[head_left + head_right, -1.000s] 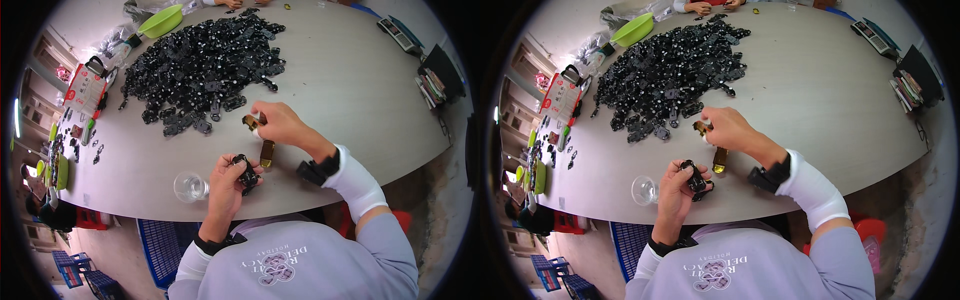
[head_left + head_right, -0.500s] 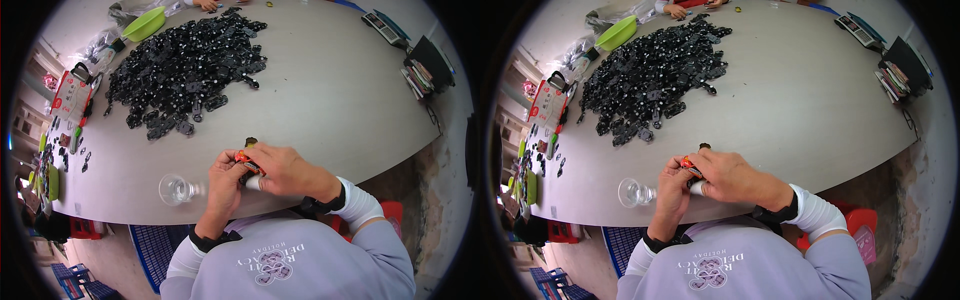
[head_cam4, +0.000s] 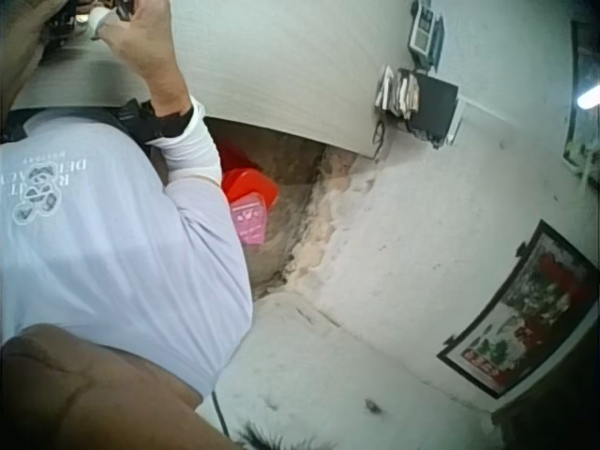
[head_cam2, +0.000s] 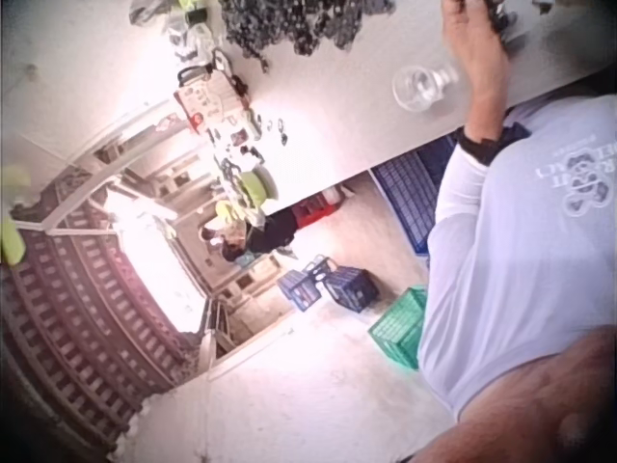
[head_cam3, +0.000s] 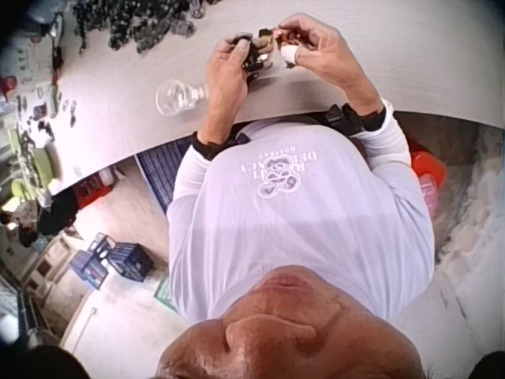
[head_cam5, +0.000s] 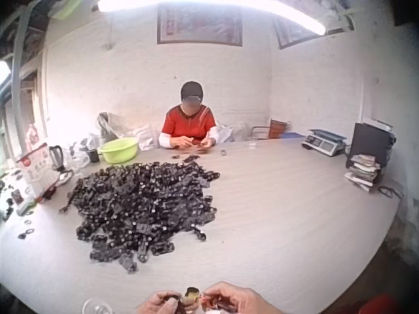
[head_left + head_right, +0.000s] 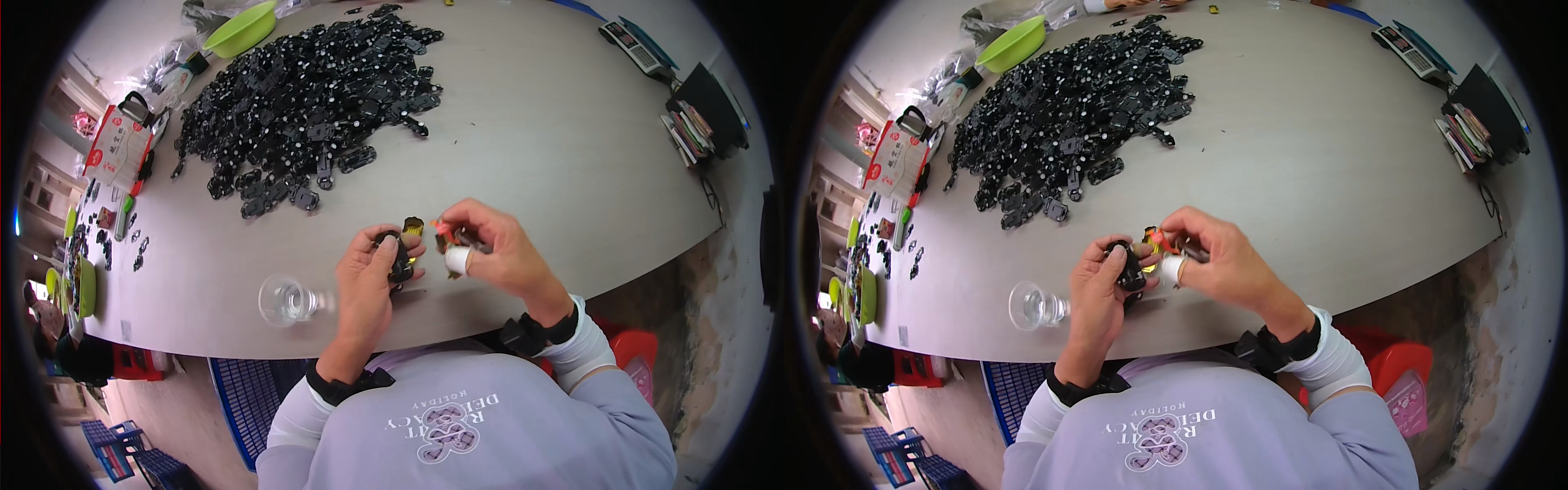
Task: Sorting and assembling small toy car parts at a workshop table.
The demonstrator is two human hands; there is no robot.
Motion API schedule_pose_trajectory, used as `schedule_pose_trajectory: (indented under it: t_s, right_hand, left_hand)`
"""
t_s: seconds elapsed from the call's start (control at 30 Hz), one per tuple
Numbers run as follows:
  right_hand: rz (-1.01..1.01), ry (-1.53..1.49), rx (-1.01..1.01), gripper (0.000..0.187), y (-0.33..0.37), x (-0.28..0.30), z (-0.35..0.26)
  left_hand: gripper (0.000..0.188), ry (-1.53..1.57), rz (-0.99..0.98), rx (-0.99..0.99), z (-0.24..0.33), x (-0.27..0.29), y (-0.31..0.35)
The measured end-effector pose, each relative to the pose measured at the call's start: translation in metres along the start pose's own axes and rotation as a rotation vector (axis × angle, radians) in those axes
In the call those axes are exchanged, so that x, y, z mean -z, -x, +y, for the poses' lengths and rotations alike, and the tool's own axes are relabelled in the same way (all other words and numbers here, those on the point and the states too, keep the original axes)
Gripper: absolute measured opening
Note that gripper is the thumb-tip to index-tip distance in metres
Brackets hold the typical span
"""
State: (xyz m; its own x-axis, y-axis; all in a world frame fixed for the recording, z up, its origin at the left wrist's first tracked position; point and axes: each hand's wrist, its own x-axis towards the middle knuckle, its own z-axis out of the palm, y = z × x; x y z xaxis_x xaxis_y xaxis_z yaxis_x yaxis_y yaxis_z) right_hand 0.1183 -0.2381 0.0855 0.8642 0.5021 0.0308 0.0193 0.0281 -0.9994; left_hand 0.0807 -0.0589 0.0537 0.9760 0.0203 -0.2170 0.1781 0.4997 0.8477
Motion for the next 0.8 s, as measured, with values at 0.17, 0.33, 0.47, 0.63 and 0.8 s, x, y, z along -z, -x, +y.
schedule_pose_trajectory:
  t_s: [0.17,0.33,0.47,0.63,0.8]
  right_hand:
    - [-0.029,0.200,-0.045,0.027,0.004,-0.017,0.015]
    - [0.023,0.026,-0.018,0.024,0.005,-0.014,0.012]
    - [0.015,-0.063,-0.036,0.024,0.007,-0.015,0.007]
    - [0.041,-0.087,0.005,0.030,0.013,-0.006,0.003]
    - [0.051,-0.108,-0.045,0.044,0.020,-0.006,-0.010]
  left_hand:
    - [0.029,0.112,-0.128,0.088,0.001,-0.006,0.002]
    - [0.040,-0.082,-0.222,0.115,0.006,0.006,0.006]
    - [0.050,-0.206,-0.313,0.018,0.010,0.002,0.008]
    - [0.050,-0.111,-0.321,0.101,0.020,0.011,0.007]
    - [0.049,0.126,-0.260,0.105,0.020,0.014,0.009]
